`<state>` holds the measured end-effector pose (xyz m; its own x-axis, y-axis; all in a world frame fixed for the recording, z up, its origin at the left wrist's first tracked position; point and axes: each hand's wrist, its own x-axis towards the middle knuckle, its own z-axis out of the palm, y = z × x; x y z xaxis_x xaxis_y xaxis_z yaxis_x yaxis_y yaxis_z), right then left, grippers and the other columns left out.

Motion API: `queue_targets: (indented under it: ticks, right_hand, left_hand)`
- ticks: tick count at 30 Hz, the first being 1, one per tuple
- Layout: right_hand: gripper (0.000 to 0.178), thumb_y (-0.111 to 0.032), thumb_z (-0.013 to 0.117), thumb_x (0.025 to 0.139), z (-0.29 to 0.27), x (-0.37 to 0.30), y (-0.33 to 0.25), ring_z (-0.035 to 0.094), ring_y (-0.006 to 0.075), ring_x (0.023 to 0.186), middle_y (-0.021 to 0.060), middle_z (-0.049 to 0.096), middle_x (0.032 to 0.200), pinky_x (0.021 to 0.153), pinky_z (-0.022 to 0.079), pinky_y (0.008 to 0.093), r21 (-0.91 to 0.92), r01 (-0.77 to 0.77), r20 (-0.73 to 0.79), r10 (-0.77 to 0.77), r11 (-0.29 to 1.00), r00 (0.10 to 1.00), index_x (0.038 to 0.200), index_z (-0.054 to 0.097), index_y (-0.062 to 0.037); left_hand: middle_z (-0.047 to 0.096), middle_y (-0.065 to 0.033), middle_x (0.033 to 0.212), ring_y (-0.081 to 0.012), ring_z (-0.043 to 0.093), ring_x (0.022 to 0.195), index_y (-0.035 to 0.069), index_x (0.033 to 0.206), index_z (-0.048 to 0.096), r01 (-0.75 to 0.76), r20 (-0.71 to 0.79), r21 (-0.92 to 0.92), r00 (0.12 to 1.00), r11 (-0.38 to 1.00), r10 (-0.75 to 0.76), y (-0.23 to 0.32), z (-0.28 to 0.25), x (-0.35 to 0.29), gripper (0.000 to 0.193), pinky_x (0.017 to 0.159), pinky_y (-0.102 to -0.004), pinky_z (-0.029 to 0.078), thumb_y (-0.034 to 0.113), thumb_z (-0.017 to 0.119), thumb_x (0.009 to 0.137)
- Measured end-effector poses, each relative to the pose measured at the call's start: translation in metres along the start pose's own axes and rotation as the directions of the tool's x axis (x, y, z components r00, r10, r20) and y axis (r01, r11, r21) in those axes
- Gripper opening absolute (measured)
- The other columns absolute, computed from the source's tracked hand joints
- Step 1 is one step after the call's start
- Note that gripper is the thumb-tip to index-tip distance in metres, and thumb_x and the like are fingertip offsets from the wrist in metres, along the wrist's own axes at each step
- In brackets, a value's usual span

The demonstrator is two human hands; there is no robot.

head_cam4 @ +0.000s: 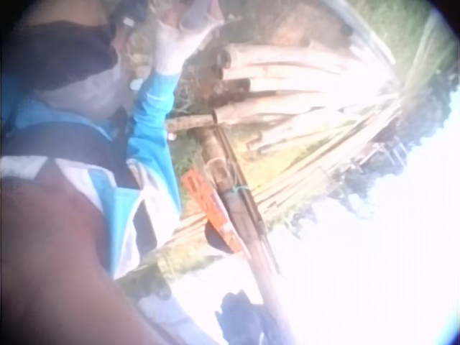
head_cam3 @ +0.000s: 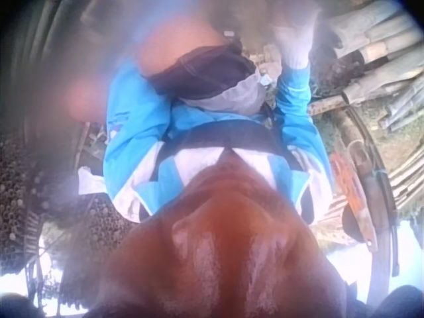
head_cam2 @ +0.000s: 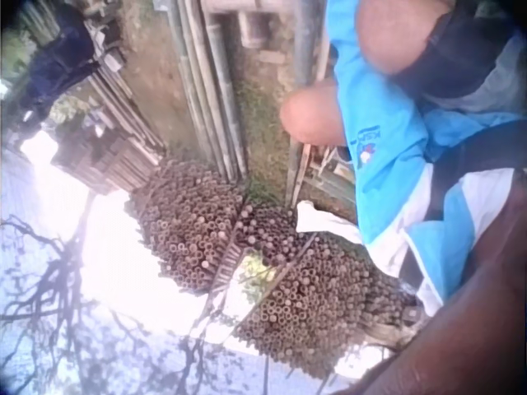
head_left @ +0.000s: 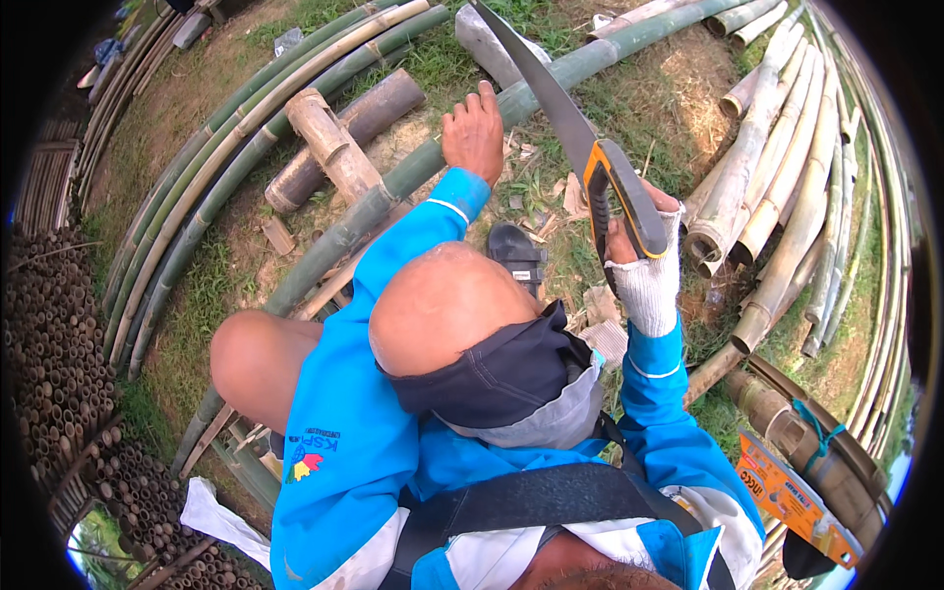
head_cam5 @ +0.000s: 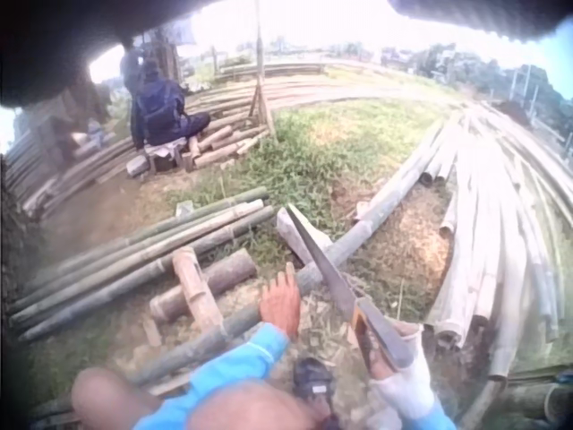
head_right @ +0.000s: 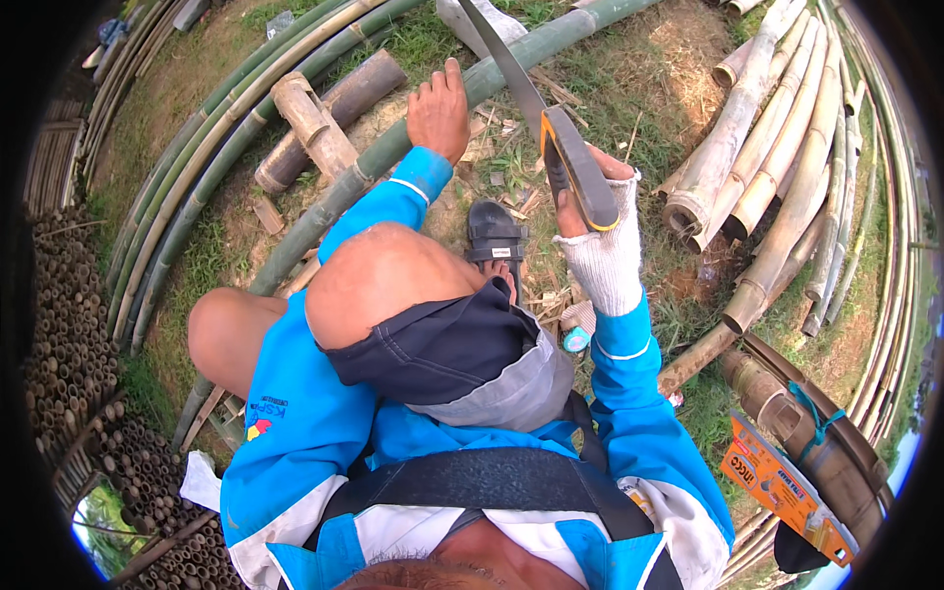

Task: The person selects long bamboo poles from a pile, positions them on a wooden support, and uses a hand saw to cut them into shorter sections. The cut pieces are placed on the ground nearby.

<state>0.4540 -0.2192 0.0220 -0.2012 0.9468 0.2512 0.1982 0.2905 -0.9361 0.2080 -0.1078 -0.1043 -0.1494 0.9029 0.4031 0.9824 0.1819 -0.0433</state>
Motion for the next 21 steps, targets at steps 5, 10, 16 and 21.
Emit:
queue_targets:
  ticks: [5, 10, 16, 21]
  right_hand:
    - [0.051, -0.006, 0.068, 0.100, 0.004, -0.005, 0.003, 0.059, 0.0196, 0.129, 0.0131, 0.059, 0.141, 0.113, 0.046, 0.0362, -0.006, -0.057, 0.000, 0.057, 0.998, 0.998, 0.147, 0.050, -0.0012]
    - [0.054, -0.017, 0.070, 0.098, 0.001, 0.003, -0.004, 0.058, 0.0207, 0.126, 0.0140, 0.058, 0.139, 0.112, 0.044, 0.0373, -0.067, -0.013, -0.024, 0.011, 0.998, 1.000, 0.146, 0.050, 0.0009]
    - [0.056, -0.018, 0.071, 0.101, -0.007, 0.023, 0.007, 0.059, 0.0110, 0.096, 0.0055, 0.060, 0.116, 0.085, 0.051, 0.0296, 0.011, -0.080, -0.005, 0.080, 0.997, 0.997, 0.149, 0.047, -0.0039]
    - [0.053, -0.015, 0.070, 0.100, -0.014, 0.035, 0.023, 0.053, 0.0057, 0.076, -0.0021, 0.057, 0.096, 0.067, 0.046, 0.0237, -0.102, 0.087, -0.005, -0.087, 0.991, 0.996, 0.148, 0.049, -0.0066]
  left_hand:
    - [0.070, -0.0165, 0.118, -0.0355, 0.071, 0.107, 0.000, 0.140, 0.058, 0.119, 0.159, -0.300, 0.985, 0.946, -0.073, -0.002, -0.011, 0.004, 0.079, 0.091, -0.0494, 0.054, 0.045, 0.088, 0.083]
    - [0.074, -0.0225, 0.127, -0.0397, 0.072, 0.116, -0.003, 0.131, 0.065, 0.257, 0.578, -0.422, 0.815, 0.869, 0.039, -0.029, -0.018, 0.044, 0.086, 0.098, -0.0514, 0.057, 0.060, 0.089, 0.078]
    - [0.067, -0.0307, 0.133, -0.0387, 0.073, 0.115, -0.008, 0.153, 0.043, 0.236, 0.637, -0.597, 0.721, 0.767, 0.273, -0.056, 0.030, 0.076, 0.123, 0.102, -0.0481, 0.057, 0.065, 0.093, 0.068]
    - [0.069, -0.0266, 0.134, -0.0366, 0.072, 0.117, -0.008, 0.151, 0.052, 0.351, 0.689, -0.653, 0.645, 0.671, 0.332, -0.041, 0.035, 0.079, 0.118, 0.104, -0.0445, 0.056, 0.070, 0.089, 0.070]
